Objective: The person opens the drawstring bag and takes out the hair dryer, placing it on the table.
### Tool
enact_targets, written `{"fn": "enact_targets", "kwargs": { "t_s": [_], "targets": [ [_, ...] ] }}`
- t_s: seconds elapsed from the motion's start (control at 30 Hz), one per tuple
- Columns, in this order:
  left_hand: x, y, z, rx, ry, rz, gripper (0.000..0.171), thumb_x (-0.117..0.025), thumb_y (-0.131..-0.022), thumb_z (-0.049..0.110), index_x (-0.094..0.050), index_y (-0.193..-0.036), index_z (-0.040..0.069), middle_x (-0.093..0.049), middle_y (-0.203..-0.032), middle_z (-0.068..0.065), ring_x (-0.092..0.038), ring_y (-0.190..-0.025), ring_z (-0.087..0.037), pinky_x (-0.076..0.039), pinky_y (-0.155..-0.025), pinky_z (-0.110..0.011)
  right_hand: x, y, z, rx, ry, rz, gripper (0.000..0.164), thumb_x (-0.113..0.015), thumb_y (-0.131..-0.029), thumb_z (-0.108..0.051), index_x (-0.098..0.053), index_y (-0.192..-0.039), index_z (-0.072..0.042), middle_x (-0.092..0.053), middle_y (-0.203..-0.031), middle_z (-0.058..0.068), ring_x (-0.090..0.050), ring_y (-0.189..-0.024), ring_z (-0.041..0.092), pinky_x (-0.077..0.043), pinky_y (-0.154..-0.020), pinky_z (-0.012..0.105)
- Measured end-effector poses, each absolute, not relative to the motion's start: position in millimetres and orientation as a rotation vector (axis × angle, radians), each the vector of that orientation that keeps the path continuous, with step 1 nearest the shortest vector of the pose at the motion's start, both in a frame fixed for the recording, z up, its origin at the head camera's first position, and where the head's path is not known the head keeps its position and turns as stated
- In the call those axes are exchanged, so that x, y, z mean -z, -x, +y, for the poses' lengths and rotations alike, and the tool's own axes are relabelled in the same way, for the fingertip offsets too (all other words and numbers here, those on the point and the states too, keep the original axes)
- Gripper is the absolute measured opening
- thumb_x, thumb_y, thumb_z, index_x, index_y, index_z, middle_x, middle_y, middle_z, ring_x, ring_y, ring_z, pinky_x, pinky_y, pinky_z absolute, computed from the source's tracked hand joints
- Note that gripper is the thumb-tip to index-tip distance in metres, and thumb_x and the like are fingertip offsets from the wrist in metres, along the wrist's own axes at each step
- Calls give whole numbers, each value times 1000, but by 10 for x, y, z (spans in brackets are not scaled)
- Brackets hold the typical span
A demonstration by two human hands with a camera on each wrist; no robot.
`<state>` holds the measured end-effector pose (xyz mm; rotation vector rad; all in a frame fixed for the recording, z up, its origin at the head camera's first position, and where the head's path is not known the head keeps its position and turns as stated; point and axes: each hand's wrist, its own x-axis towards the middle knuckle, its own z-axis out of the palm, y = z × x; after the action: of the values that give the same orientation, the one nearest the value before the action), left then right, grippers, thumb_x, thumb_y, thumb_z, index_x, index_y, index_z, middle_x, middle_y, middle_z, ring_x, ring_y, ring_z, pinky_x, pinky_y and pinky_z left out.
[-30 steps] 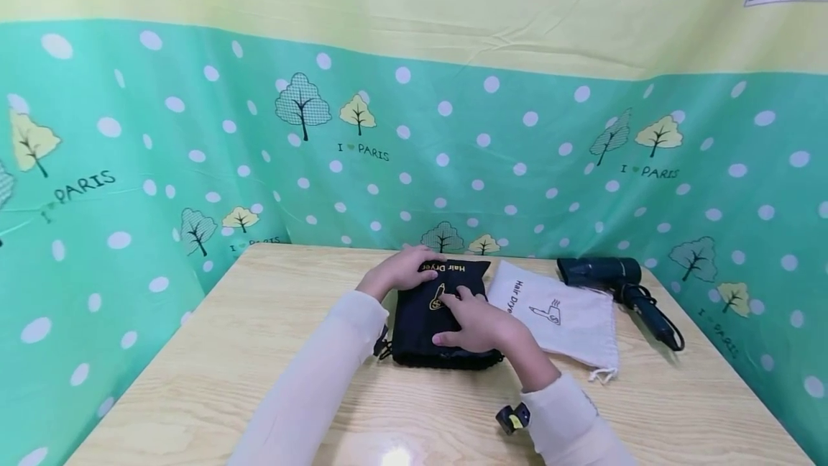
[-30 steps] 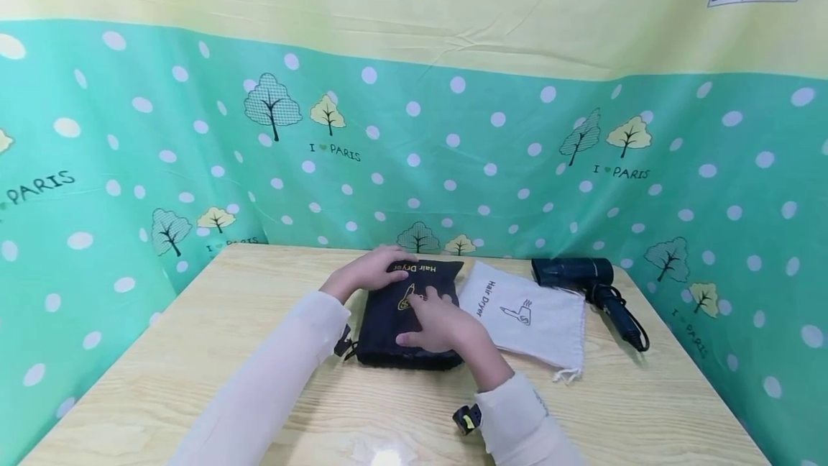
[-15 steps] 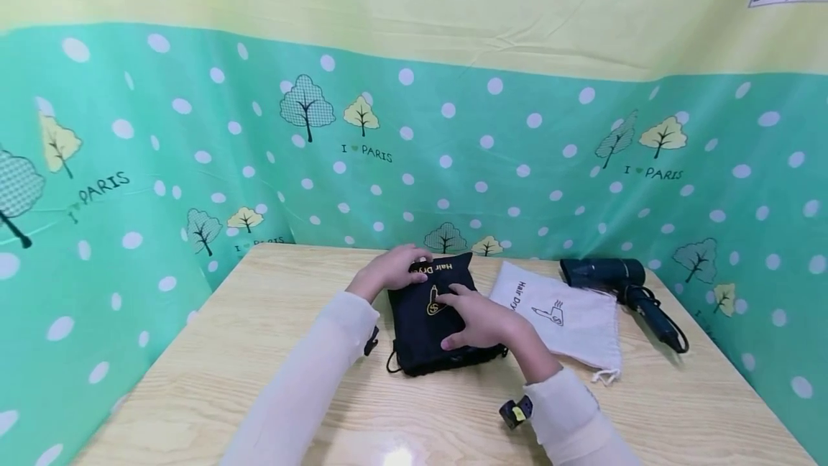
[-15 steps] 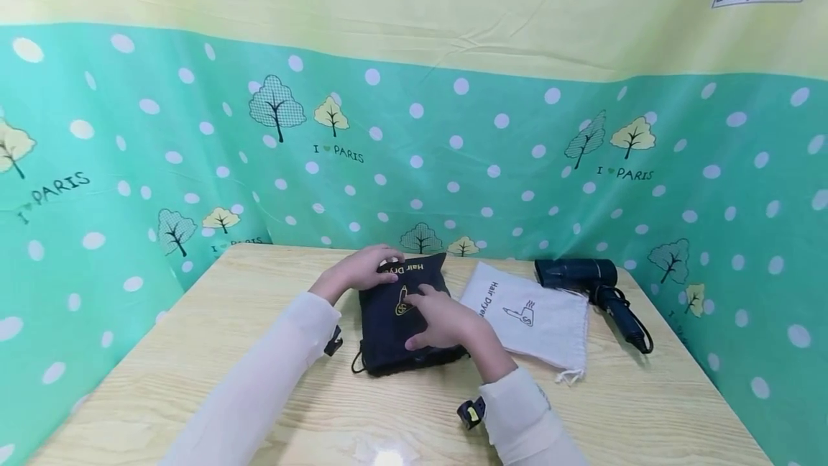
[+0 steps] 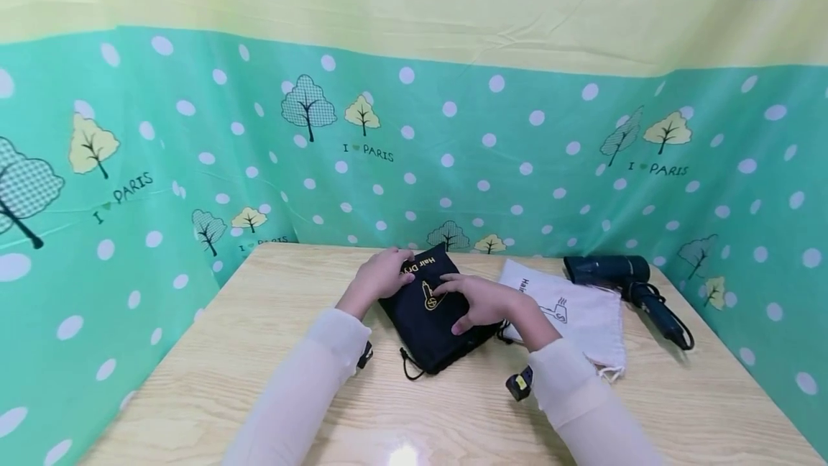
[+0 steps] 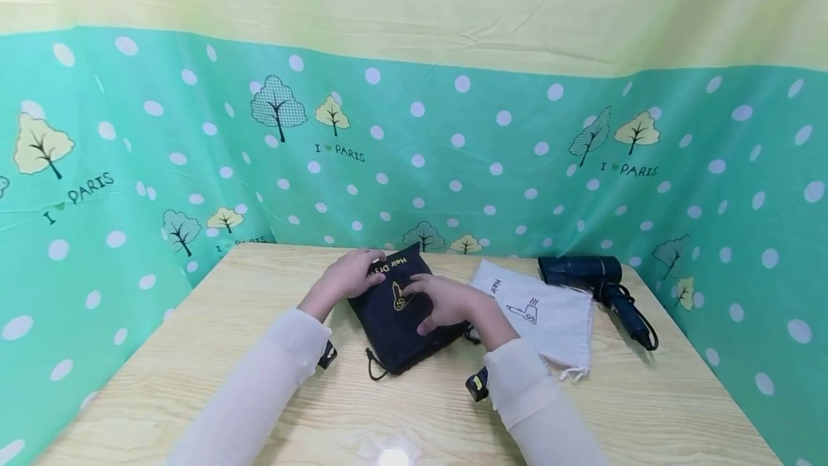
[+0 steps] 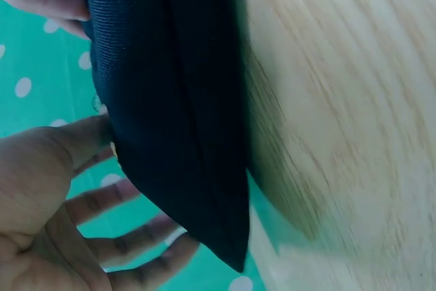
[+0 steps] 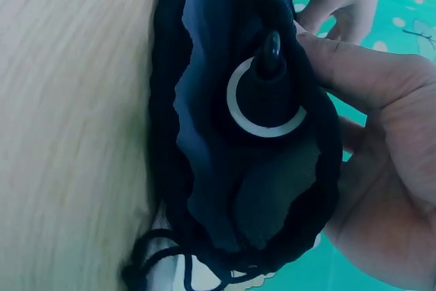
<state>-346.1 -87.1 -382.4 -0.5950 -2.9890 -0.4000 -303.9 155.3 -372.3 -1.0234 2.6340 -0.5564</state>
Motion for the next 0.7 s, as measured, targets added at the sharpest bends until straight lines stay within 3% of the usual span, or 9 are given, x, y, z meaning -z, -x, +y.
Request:
{"fn": "enact_targets", "kwargs": {
  "t_s": [0.13,0.27,0.47,0.7],
  "targets": [
    [3818,3393,-853,405,498,-3009,41,-67,-100,32,-61,-138,15,-57,-140,-14,-60,-121,-39,-52,-96,-56,3692,3038,1557,547,1021,2620,72,-86,-83,-19,-55,-148,-16,-31,-164,16,-31,-149,39,-31,-118,54],
    [3833,3364,-841,406,469,-3015,41,-66,-101,31,-61,-138,16,-57,-139,-15,-60,-120,-40,-53,-93,-57,3680,2938,1615,554,994,2644,68,-78,-92,-29,-50,-152,-15,-31,-164,17,-32,-149,38,-31,-118,55],
    [3828,3361,-836,411,445,-2997,40,-67,-100,31,-62,-138,17,-59,-135,-15,-62,-117,-41,-53,-92,-56,3654,2759,1770,529,1066,2776,60,-64,-101,-39,-48,-152,-10,-45,-155,18,-41,-144,37,-36,-114,55],
    [3822,3359,-839,428,448,-2984,40,-67,-100,30,-62,-137,16,-59,-135,-16,-61,-117,-42,-52,-94,-55,3707,2562,1946,415,1133,3006,48,-68,-99,-35,-59,-140,-11,-60,-135,9,-56,-126,28,-48,-102,48]
  ]
}}
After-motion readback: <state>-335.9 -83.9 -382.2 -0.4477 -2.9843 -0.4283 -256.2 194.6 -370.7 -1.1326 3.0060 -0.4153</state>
